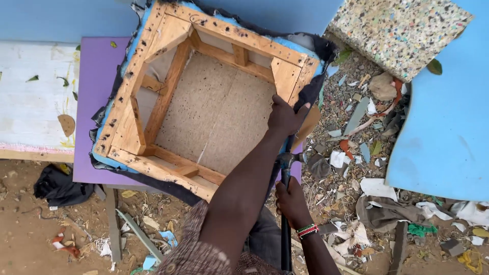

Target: Securing fabric to a wooden furniture frame using a hammer and nails during a reupholstery task.

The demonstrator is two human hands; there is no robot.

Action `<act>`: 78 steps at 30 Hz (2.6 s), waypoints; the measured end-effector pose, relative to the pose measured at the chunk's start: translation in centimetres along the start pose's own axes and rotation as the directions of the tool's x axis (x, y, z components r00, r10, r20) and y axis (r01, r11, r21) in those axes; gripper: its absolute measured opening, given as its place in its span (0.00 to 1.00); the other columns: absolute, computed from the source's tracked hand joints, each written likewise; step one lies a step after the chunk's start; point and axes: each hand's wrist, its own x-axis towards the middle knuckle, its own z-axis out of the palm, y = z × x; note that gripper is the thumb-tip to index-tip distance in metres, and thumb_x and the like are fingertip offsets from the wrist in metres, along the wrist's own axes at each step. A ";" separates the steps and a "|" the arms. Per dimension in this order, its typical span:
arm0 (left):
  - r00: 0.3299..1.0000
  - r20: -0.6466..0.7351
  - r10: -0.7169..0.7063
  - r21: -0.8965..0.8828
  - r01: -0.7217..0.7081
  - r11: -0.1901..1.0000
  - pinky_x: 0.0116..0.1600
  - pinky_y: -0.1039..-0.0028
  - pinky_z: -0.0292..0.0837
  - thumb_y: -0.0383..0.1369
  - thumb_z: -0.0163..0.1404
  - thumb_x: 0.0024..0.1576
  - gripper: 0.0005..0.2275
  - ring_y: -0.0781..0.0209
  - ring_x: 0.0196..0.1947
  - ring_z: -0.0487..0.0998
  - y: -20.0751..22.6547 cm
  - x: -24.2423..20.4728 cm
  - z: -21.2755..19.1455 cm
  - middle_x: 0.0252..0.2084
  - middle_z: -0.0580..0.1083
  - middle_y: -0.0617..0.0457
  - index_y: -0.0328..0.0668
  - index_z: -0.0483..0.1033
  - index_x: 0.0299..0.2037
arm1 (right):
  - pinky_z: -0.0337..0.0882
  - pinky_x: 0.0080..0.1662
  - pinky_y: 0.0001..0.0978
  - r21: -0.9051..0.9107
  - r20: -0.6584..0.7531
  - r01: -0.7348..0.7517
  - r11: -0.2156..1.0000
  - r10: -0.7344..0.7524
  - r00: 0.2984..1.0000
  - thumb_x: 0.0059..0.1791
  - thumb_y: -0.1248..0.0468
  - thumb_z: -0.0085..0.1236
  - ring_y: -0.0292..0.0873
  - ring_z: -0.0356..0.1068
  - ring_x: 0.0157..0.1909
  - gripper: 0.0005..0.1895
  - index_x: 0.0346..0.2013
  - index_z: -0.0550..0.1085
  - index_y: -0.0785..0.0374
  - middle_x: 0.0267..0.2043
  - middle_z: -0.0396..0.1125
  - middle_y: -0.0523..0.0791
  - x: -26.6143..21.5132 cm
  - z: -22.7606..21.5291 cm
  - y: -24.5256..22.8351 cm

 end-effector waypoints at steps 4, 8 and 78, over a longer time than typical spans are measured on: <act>0.999 -0.051 0.016 0.103 -0.011 0.995 0.46 0.44 0.80 0.62 0.51 0.57 0.51 0.28 0.51 0.80 -0.6 1.2 2.2 0.57 0.75 0.30 0.17 0.43 0.72 | 0.64 0.23 0.43 -0.258 -0.170 0.122 0.958 -0.169 0.971 0.59 0.52 0.45 0.43 0.60 0.20 0.14 0.38 0.60 0.56 0.24 0.59 0.44 1.7 0.4 1.6; 0.994 -0.078 0.075 0.074 -0.069 0.995 0.50 0.45 0.79 0.62 0.55 0.55 0.58 0.26 0.57 0.77 -2.2 2.7 3.8 0.62 0.71 0.24 0.12 0.36 0.74 | 0.65 0.21 0.44 -0.302 -0.141 0.015 0.953 -0.060 0.988 0.60 0.54 0.46 0.47 0.63 0.17 0.13 0.38 0.59 0.57 0.23 0.62 0.45 2.0 0.3 3.0; 0.633 -0.746 -0.208 0.233 0.540 0.809 0.72 0.39 0.52 0.51 0.52 0.63 0.23 0.39 0.75 0.60 -13.2 -26.8 -3.9 0.69 0.66 0.41 0.41 0.72 0.57 | 0.80 0.50 0.62 -0.830 0.555 0.554 0.057 -0.006 0.832 0.61 0.52 0.44 0.69 0.79 0.50 0.21 0.45 0.67 0.71 0.41 0.76 0.65 8.3 -2.5 -2.7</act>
